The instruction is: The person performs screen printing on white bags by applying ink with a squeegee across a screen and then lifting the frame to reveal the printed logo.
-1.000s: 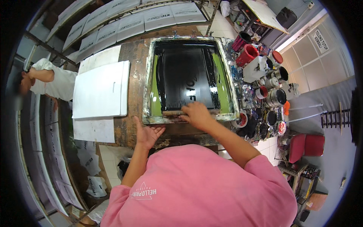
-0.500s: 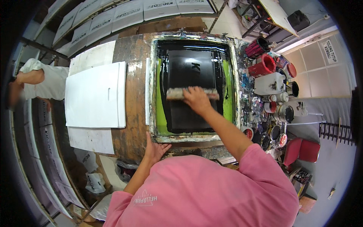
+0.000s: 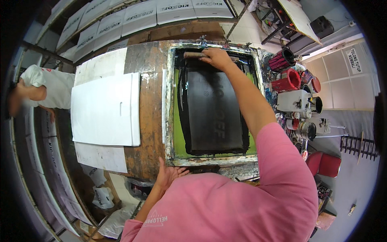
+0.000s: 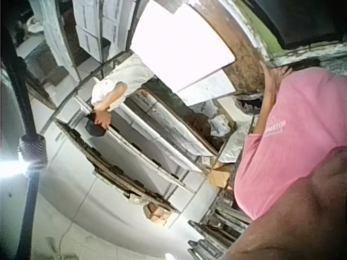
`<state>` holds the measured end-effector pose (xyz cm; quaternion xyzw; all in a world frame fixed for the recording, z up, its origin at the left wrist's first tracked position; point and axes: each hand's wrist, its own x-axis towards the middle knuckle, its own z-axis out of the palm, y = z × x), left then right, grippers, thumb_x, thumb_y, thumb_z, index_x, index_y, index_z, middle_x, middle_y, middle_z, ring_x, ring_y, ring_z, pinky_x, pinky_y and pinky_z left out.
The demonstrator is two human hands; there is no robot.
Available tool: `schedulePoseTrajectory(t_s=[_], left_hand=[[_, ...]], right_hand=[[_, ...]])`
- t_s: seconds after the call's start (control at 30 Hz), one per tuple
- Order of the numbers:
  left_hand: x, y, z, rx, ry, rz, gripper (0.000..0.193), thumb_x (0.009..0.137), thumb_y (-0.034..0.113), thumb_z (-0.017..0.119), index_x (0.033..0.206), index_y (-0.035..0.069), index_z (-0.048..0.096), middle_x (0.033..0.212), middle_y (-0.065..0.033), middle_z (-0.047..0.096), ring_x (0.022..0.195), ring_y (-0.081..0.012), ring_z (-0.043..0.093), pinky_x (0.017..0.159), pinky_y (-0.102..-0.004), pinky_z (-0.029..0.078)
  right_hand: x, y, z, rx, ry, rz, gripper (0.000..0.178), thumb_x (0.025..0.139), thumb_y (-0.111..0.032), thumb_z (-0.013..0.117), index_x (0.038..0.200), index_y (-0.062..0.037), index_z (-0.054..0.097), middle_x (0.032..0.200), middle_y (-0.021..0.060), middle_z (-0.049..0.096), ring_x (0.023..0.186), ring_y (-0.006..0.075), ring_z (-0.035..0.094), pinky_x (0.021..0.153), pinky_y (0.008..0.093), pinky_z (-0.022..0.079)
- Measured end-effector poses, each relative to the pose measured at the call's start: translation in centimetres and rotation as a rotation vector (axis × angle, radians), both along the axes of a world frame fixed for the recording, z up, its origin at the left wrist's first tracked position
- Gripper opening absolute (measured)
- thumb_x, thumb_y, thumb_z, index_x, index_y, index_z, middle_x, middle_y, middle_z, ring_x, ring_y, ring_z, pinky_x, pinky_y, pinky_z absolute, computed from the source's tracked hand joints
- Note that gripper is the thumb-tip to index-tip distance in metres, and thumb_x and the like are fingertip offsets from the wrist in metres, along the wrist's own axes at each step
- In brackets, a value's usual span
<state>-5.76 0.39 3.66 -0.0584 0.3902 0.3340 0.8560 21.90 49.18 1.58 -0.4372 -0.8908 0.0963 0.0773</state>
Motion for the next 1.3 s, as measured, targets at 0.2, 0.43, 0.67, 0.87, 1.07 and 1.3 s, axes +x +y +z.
schedulePoseTrajectory(t_s=[0.2,0.43,0.67,0.87,1.07,1.3], left_hand=[[0.4,-0.7,1.9,0.168,0.099,-0.003,0.126,0.087,0.096,0.021,0.158,-0.009,0.027,0.154,-0.0282,0.044,0.142,-0.0386,0.047,0.122,-0.0504,0.035],[1.6,-1.2,3.4,0.361,0.21,0.086,0.118,0.091,0.092,0.021,0.153,-0.007,0.035,0.144,-0.0233,0.057,0.134,-0.0353,0.056,0.116,-0.0504,0.041],[0.6,0.0,8.4,0.687,0.15,0.166,0.117,0.089,0.093,0.021,0.15,-0.006,0.039,0.146,-0.0257,0.056,0.136,-0.0389,0.055,0.118,-0.0529,0.038],[3.7,8.0,17.3,1.059,0.092,0.329,0.105,0.093,0.087,0.032,0.157,0.004,0.037,0.159,-0.0298,0.042,0.151,-0.0416,0.036,0.123,-0.0561,0.03],[4.5,7.5,0.7,0.811,2.146,-0.758,0.099,0.098,0.079,0.038,0.167,0.011,0.023,0.168,-0.035,0.016,0.159,-0.0481,0.008,0.121,-0.0721,0.005],[5.6,2.5,-6.1,0.816,2.19,-0.853,0.105,0.094,0.085,0.032,0.168,0.012,0.019,0.17,-0.0338,0.006,0.16,-0.0475,-0.006,0.117,-0.0738,-0.013]], right_hand=[[-0.6,-7.7,0.6,0.073,-0.025,-0.066,0.036,0.095,-0.049,0.066,0.109,-0.0159,0.065,0.102,0.0105,0.068,0.1,0.0338,0.068,0.081,0.0511,0.057],[0.5,-27.9,6.8,-0.06,-0.002,-0.088,0.039,0.093,-0.042,0.071,0.111,-0.0096,0.058,0.1,0.0135,0.067,0.096,0.0364,0.069,0.076,0.05,0.059],[2.0,-38.0,19.5,0.007,0.159,-0.029,0.038,0.094,-0.037,0.067,0.11,-0.0033,0.06,0.099,0.0147,0.059,0.099,0.0362,0.062,0.083,0.049,0.055],[0.3,-30.9,27.9,0.595,0.154,-0.19,0.03,0.092,-0.037,0.064,0.099,-0.0077,0.064,0.084,0.0106,0.063,0.087,0.0311,0.063,0.088,0.0508,0.042],[-0.1,-27.0,31.2,0.693,0.251,-0.145,0.035,0.094,-0.041,0.058,0.089,-0.0074,0.068,0.081,0.0116,0.069,0.081,0.0313,0.067,0.082,0.0493,0.041],[0.1,-24.3,33.8,0.616,0.2,-0.196,0.041,0.094,-0.042,0.057,0.086,-0.0041,0.072,0.081,0.0149,0.071,0.082,0.0349,0.069,0.086,0.0488,0.044]])
